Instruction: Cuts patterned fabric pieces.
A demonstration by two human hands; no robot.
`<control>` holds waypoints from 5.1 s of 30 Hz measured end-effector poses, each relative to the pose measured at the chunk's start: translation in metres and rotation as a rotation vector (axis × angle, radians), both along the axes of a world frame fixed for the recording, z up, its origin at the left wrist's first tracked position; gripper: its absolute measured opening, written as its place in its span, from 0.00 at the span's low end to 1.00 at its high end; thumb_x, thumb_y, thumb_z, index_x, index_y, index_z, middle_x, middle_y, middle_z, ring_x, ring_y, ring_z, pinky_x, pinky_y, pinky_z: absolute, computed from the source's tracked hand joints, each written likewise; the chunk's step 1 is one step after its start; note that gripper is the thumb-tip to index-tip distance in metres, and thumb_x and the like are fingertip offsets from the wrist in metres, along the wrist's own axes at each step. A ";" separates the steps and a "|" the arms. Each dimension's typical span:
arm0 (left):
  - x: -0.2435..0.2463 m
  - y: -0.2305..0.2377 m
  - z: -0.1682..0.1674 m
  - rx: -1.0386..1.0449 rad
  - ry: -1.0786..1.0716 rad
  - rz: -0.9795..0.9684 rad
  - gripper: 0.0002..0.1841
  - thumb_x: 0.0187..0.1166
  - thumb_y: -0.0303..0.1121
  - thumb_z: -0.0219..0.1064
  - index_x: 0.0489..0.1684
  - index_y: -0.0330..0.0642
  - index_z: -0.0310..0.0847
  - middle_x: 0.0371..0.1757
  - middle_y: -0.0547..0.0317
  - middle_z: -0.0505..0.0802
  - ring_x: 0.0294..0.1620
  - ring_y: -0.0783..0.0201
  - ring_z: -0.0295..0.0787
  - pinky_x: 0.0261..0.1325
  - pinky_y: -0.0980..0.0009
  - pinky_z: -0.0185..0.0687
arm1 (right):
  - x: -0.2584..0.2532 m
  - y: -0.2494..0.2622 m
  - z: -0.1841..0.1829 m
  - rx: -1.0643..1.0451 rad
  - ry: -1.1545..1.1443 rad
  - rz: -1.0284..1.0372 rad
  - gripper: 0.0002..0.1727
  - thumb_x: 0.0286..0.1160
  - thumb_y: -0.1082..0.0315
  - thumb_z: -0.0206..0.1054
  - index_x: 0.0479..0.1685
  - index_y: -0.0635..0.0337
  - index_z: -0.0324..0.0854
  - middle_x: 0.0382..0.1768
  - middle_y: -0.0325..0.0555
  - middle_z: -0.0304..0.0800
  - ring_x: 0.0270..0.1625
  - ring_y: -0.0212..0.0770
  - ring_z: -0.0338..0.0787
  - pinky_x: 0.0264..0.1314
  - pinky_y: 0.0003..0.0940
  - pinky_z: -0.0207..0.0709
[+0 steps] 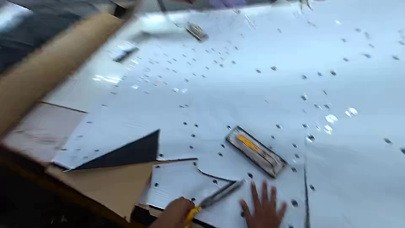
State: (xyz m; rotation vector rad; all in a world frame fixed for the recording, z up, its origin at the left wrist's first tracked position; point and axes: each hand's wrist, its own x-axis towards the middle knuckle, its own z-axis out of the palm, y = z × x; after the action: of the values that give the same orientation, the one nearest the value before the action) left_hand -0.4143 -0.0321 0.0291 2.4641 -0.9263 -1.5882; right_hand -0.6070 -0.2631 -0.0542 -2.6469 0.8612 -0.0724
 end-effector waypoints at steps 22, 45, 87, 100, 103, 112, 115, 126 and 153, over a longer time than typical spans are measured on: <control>0.014 -0.009 0.006 0.099 0.035 0.007 0.03 0.74 0.33 0.76 0.37 0.45 0.92 0.27 0.59 0.91 0.28 0.60 0.86 0.38 0.54 0.83 | -0.006 0.006 -0.008 -0.019 0.030 -0.063 0.39 0.79 0.26 0.45 0.90 0.25 0.62 0.95 0.43 0.52 0.96 0.60 0.43 0.83 0.85 0.26; -0.006 -0.007 0.008 -0.010 0.032 0.113 0.05 0.65 0.29 0.81 0.33 0.50 0.92 0.22 0.68 0.90 0.21 0.70 0.83 0.27 0.66 0.81 | -0.005 0.003 0.000 0.039 0.048 -0.042 0.41 0.81 0.29 0.48 0.95 0.27 0.52 0.97 0.41 0.40 0.98 0.55 0.33 0.84 0.83 0.21; -0.065 -0.026 0.025 0.042 0.139 0.414 0.06 0.64 0.25 0.81 0.33 0.46 0.91 0.23 0.65 0.92 0.20 0.68 0.86 0.25 0.68 0.84 | -0.007 0.000 0.005 0.125 0.063 -0.007 0.40 0.85 0.32 0.46 0.96 0.31 0.48 0.97 0.44 0.36 0.97 0.61 0.28 0.83 0.84 0.19; -0.072 -0.033 0.029 0.074 0.108 0.419 0.05 0.66 0.26 0.81 0.32 0.45 0.91 0.19 0.63 0.90 0.17 0.66 0.85 0.24 0.65 0.84 | -0.003 -0.001 0.002 0.060 0.070 -0.006 0.40 0.82 0.28 0.44 0.95 0.28 0.53 0.96 0.48 0.45 0.96 0.66 0.36 0.82 0.84 0.20; -0.066 -0.036 0.031 0.120 0.119 0.415 0.05 0.67 0.26 0.81 0.33 0.46 0.91 0.22 0.64 0.91 0.21 0.67 0.87 0.28 0.65 0.86 | -0.003 -0.001 0.001 0.052 0.070 -0.008 0.40 0.82 0.28 0.44 0.94 0.28 0.54 0.96 0.49 0.45 0.96 0.65 0.36 0.82 0.84 0.19; -0.056 -0.034 0.027 0.108 0.124 0.396 0.05 0.68 0.24 0.81 0.32 0.44 0.90 0.22 0.62 0.92 0.20 0.67 0.89 0.28 0.67 0.88 | -0.003 -0.001 0.002 0.046 0.071 -0.008 0.40 0.82 0.28 0.43 0.95 0.28 0.53 0.96 0.48 0.45 0.96 0.66 0.36 0.82 0.85 0.20; -0.060 -0.033 0.026 0.078 0.131 0.405 0.06 0.66 0.24 0.81 0.31 0.45 0.91 0.22 0.64 0.92 0.20 0.69 0.88 0.27 0.69 0.87 | -0.003 -0.001 0.001 0.056 0.064 -0.014 0.40 0.82 0.28 0.44 0.95 0.27 0.52 0.96 0.47 0.44 0.96 0.65 0.35 0.83 0.83 0.20; -0.075 -0.038 0.023 0.037 0.105 0.437 0.07 0.64 0.25 0.82 0.34 0.46 0.92 0.21 0.64 0.90 0.20 0.68 0.86 0.26 0.67 0.85 | -0.004 -0.001 0.000 0.049 0.038 -0.013 0.40 0.82 0.29 0.45 0.94 0.28 0.54 0.96 0.47 0.45 0.96 0.64 0.35 0.82 0.84 0.18; -0.087 -0.046 0.017 0.028 0.164 0.532 0.06 0.66 0.24 0.81 0.33 0.44 0.90 0.23 0.62 0.91 0.21 0.68 0.88 0.28 0.68 0.87 | -0.004 0.000 0.001 0.052 0.049 -0.013 0.40 0.82 0.28 0.44 0.94 0.27 0.53 0.96 0.48 0.44 0.96 0.64 0.34 0.82 0.84 0.18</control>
State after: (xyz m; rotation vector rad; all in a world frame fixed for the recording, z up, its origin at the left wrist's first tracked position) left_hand -0.5014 -0.0780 0.0458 2.2811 -0.1955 -1.5711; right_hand -0.6108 -0.2635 -0.0536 -2.6052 0.8835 0.0113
